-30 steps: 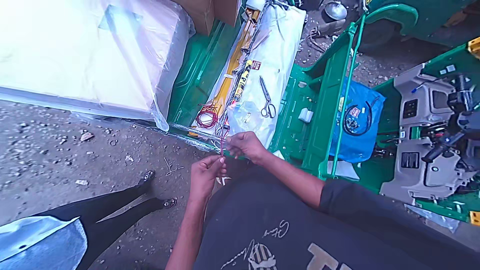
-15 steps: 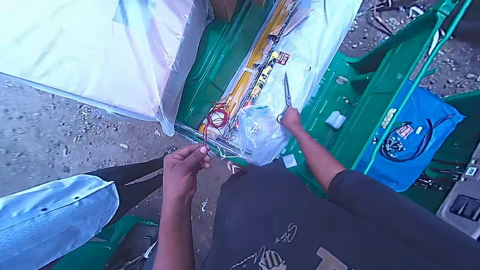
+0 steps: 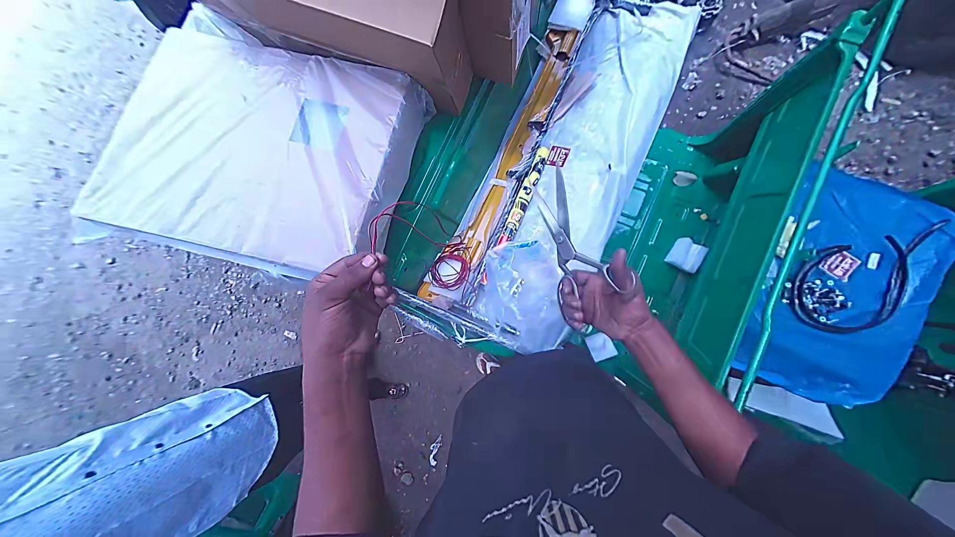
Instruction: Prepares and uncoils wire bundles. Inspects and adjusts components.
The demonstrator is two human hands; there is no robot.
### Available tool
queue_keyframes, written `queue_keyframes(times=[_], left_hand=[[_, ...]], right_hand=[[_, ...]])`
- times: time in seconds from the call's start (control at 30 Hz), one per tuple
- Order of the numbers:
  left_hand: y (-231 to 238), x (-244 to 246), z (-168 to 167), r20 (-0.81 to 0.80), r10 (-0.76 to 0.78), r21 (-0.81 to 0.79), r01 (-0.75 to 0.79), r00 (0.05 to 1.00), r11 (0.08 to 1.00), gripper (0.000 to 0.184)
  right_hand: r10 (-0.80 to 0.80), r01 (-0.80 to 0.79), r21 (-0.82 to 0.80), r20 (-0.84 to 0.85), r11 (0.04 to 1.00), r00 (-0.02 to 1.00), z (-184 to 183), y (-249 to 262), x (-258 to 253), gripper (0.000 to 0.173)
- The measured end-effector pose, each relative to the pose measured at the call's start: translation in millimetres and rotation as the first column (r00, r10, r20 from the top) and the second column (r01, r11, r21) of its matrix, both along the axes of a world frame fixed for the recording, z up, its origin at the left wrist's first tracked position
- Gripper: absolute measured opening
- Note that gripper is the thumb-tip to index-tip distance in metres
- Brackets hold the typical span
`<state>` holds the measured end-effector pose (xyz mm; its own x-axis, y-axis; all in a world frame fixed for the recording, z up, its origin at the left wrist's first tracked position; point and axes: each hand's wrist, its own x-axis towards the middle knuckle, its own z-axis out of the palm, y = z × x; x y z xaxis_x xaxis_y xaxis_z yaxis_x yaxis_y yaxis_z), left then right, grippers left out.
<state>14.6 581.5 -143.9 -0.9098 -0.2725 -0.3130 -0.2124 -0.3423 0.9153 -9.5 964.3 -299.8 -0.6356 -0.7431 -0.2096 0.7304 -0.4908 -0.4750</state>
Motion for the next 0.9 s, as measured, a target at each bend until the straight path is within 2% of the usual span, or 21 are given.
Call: queue_keyframes(times=[0.1,0.2,0.4,0.53,0.63,0.77,0.9], left_hand=[[-3,-3,4,-0.003,-0.031,-0.037,0.031,1.000,0.999,0.018],[-4,-1,7,-0.008,-0.047,-0.049,0.047,0.999,0.998,0.018],[-12,17,14,-0.042,-0.062,-0.031,0.060,0.997,0.998,0.019],[-27,42,11,-0.139,-0.081,0.028,0.086,0.987,0.996,0.019],[-53,69,-1,-0.193,-0.015,0.088,0.032,0.981,0.996,0.016],[-88,110,-36,-0.139,0.082,0.111,-0.066,0.987,0.992,0.015],[-106,132,-78,-0.034,0.102,0.003,-0.102,0.994,0.995,0.014]], right_hand=[[0.179,-0.189,-0.162,-0.074,0.969,0.981,39,-29,32,0.090],[0.247,-0.259,-0.236,-0.078,0.937,0.966,52,-60,47,0.088],[0.287,-0.290,-0.223,-0.047,0.931,0.957,48,-105,42,0.085],[0.250,-0.243,-0.224,0.003,0.944,0.968,42,-124,33,0.085],[0.166,-0.157,-0.201,0.030,0.967,0.986,43,-126,25,0.088],[0.067,-0.063,-0.154,0.020,0.986,0.998,56,-110,21,0.088],[0.052,-0.059,-0.159,-0.047,0.986,0.998,73,-98,23,0.088]])
